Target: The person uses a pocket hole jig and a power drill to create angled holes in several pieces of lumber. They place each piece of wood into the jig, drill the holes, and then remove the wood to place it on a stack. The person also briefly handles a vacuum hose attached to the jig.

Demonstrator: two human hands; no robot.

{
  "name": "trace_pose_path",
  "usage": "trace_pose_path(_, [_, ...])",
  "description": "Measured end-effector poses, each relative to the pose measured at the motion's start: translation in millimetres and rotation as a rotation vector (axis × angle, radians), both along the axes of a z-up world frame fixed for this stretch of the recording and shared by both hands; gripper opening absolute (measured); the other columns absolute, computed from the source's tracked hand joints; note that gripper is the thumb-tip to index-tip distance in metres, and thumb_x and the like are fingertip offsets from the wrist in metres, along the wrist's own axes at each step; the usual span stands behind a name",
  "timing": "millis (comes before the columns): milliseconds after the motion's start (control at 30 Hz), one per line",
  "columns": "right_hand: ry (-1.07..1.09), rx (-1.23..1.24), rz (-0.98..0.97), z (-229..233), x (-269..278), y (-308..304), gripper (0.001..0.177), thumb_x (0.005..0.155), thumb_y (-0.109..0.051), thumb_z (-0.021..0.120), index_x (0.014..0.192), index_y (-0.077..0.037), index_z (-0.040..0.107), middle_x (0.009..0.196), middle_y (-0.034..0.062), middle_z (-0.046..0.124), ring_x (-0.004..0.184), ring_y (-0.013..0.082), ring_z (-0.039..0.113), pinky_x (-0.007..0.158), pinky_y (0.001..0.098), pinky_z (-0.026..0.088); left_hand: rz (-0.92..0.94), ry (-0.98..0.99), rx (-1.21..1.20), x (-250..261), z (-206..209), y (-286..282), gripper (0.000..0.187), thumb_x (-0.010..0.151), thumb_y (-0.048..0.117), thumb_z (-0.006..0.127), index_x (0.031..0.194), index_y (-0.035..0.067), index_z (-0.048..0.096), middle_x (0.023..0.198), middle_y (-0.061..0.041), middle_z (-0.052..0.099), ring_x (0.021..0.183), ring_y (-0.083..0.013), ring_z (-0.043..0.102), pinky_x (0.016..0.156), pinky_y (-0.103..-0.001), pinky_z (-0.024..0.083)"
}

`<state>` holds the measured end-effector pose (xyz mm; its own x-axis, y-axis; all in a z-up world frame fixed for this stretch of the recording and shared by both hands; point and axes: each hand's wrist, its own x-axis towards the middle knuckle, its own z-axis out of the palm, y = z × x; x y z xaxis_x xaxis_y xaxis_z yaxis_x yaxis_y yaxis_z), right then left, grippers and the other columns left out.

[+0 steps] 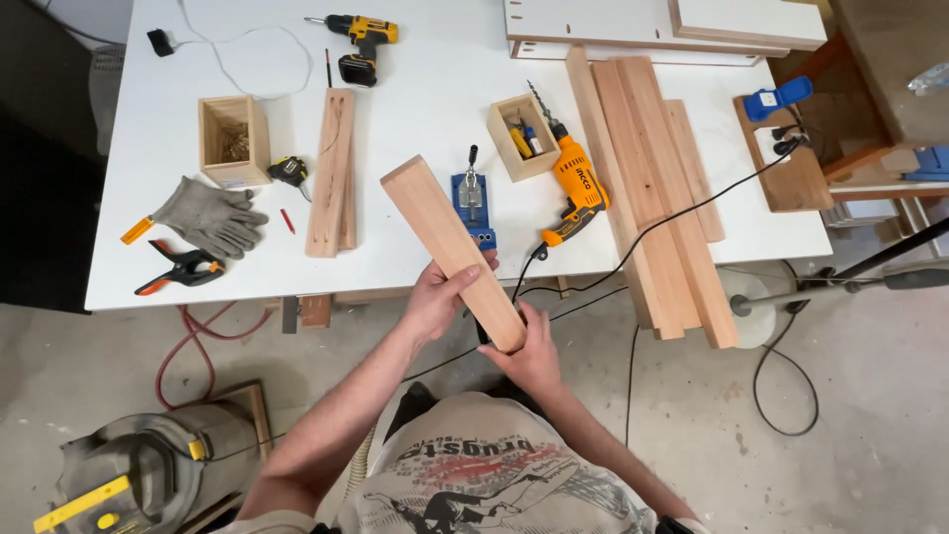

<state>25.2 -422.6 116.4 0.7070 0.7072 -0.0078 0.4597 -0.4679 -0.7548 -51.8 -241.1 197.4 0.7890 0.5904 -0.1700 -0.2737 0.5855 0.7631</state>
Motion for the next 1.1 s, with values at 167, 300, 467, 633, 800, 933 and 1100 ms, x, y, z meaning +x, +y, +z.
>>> trace_pose_path(167, [0.441,0.339,0.134,-11,19,27,0.085,0.071,-0.020,0.089,0.144,-0.008,0.047,0.116,0.0156,0.060,0.106,0.0353,0.067,0.085,0.0467,0.056,-0.009,-0.017,0.156,0,-31,37,0.050,0.098,0.016,0.070,0.141,0.001,0.049,0.127,-0.019,0.065,0.112,-0.0293,0.067,0.094,-0.048,0.057])
trace_pose_path(300, [1.541,0.689,0.431,-29,39,55,0.085,0.068,-0.033,0.077,0.139,0.003,0.048,0.108,0.0317,0.060,0.071,0.0395,0.062,0.056,0.0501,0.054,-0.130,-0.120,0.180,13,-29,62,0.055,0.095,0.012,0.073,0.143,0.001,0.048,0.123,-0.019,0.065,0.109,-0.0309,0.068,0.094,-0.050,0.059])
trace_pose_path(467, [1.407,0.571,0.601,35,43,87,0.087,0.094,-0.058,0.048,0.153,0.004,0.033,0.136,0.0257,0.061,0.112,0.0427,0.068,0.093,0.0523,0.056,-0.077,-0.001,0.277,22,3,94,0.052,0.095,0.014,0.074,0.139,0.004,0.049,0.112,-0.015,0.067,0.093,-0.0270,0.072,0.079,-0.043,0.065])
trace_pose_path(633, [1.175,0.507,0.392,43,53,91,0.072,0.100,-0.055,0.049,0.147,-0.001,0.047,0.114,0.0120,0.073,0.095,0.0239,0.076,0.076,0.0347,0.063,-0.014,0.050,0.349,28,15,117,0.048,0.096,0.012,0.074,0.139,0.009,0.052,0.110,-0.009,0.070,0.090,-0.0203,0.074,0.075,-0.037,0.067])
trace_pose_path(800, [0.672,0.249,0.337,31,75,95,0.037,0.090,-0.022,0.081,0.124,-0.012,0.071,0.097,0.0056,0.074,0.087,0.0162,0.067,0.082,0.0331,0.055,-0.021,0.027,0.433,37,13,125,0.049,0.097,0.010,0.073,0.141,0.010,0.052,0.112,-0.014,0.070,0.094,-0.0257,0.073,0.079,-0.043,0.066])
trace_pose_path(933, [0.660,0.173,0.310,44,82,99,0.035,0.087,-0.023,0.085,0.117,-0.009,0.073,0.097,0.0060,0.075,0.089,0.0157,0.065,0.084,0.0322,0.055,-0.064,0.040,0.464,45,13,129,0.053,0.096,0.009,0.074,0.144,0.012,0.052,0.115,-0.014,0.070,0.097,-0.0262,0.072,0.081,-0.043,0.065])
trace_pose_path(1100, [0.654,0.161,0.315,31,93,98,0.029,0.087,-0.027,0.085,0.109,-0.011,0.075,0.092,0.0033,0.074,0.085,0.0113,0.064,0.080,0.0293,0.054,-0.070,0.033,0.498,55,11,129,0.055,0.095,0.007,0.075,0.144,0.011,0.052,0.116,-0.015,0.070,0.097,-0.0259,0.072,0.082,-0.045,0.065])
